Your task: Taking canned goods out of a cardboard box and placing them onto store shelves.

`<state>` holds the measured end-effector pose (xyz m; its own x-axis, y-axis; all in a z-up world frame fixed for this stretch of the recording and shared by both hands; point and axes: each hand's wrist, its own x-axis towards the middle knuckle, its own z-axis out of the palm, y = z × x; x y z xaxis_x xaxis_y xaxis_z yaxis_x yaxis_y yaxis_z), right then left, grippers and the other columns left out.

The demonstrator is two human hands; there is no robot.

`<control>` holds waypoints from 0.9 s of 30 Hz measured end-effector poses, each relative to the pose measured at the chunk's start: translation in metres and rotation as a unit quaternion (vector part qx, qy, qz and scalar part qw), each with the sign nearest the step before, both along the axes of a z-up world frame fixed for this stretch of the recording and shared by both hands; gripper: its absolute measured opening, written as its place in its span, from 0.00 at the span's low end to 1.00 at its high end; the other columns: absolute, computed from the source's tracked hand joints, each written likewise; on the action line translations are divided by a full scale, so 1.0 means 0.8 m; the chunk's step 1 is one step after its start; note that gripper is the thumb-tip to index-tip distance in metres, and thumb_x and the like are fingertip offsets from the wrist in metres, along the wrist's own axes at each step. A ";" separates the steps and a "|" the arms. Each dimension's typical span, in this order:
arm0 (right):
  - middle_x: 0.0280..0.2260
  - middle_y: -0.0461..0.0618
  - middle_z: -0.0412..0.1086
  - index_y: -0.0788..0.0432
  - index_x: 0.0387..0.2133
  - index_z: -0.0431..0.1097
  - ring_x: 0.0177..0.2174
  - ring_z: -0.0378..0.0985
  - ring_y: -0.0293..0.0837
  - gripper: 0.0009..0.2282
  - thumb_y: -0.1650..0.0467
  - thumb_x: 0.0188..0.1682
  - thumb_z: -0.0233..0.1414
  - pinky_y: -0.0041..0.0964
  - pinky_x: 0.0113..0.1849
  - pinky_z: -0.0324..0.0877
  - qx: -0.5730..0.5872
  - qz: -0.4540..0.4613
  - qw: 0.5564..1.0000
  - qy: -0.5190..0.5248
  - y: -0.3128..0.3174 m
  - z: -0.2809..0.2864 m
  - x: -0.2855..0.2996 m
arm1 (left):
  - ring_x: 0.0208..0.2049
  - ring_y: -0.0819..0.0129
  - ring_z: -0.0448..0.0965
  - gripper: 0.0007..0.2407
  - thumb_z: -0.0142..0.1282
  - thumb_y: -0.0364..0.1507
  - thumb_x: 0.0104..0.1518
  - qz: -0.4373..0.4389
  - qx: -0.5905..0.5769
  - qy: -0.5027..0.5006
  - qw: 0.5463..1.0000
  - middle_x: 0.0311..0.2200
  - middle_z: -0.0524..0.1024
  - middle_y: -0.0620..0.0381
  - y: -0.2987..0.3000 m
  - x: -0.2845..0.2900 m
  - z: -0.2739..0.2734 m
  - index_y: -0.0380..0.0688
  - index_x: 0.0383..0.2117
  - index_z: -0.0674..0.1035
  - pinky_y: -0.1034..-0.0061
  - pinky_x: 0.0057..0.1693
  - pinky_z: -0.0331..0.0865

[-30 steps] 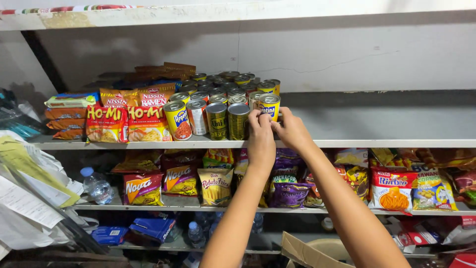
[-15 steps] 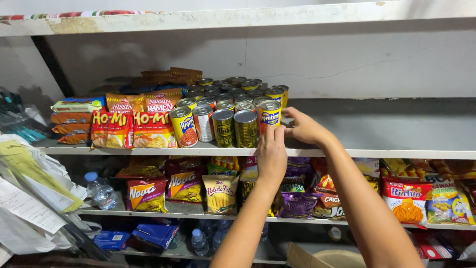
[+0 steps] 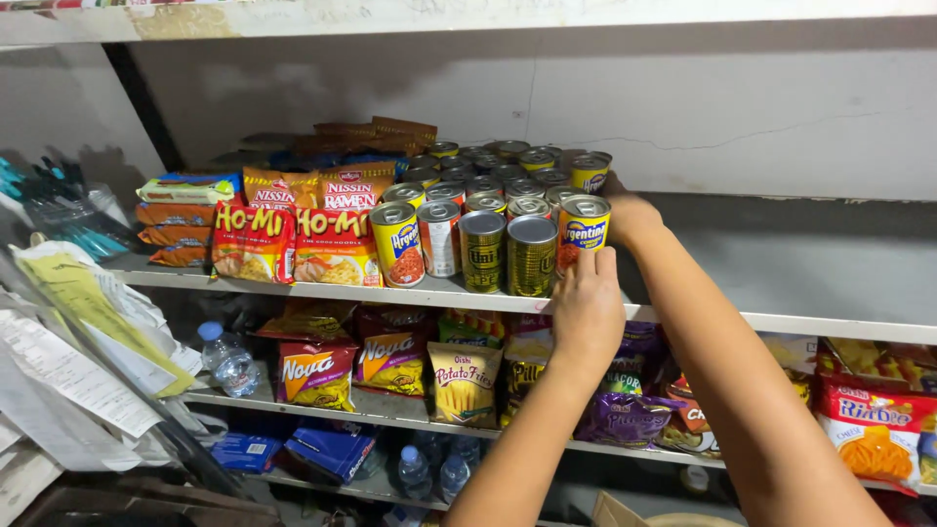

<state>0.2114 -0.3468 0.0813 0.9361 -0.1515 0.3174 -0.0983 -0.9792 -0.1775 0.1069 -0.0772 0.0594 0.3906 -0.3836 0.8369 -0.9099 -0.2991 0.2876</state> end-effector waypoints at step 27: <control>0.43 0.59 0.77 0.64 0.48 0.72 0.42 0.81 0.47 0.12 0.73 0.52 0.53 0.39 0.44 0.73 0.199 -0.012 0.952 -0.232 0.149 0.004 -0.215 | 0.63 0.31 0.60 0.42 0.69 0.27 0.44 0.015 -0.123 0.069 0.990 0.61 0.57 0.22 -0.021 -0.018 0.026 0.23 0.62 0.51 0.55 0.65 0.59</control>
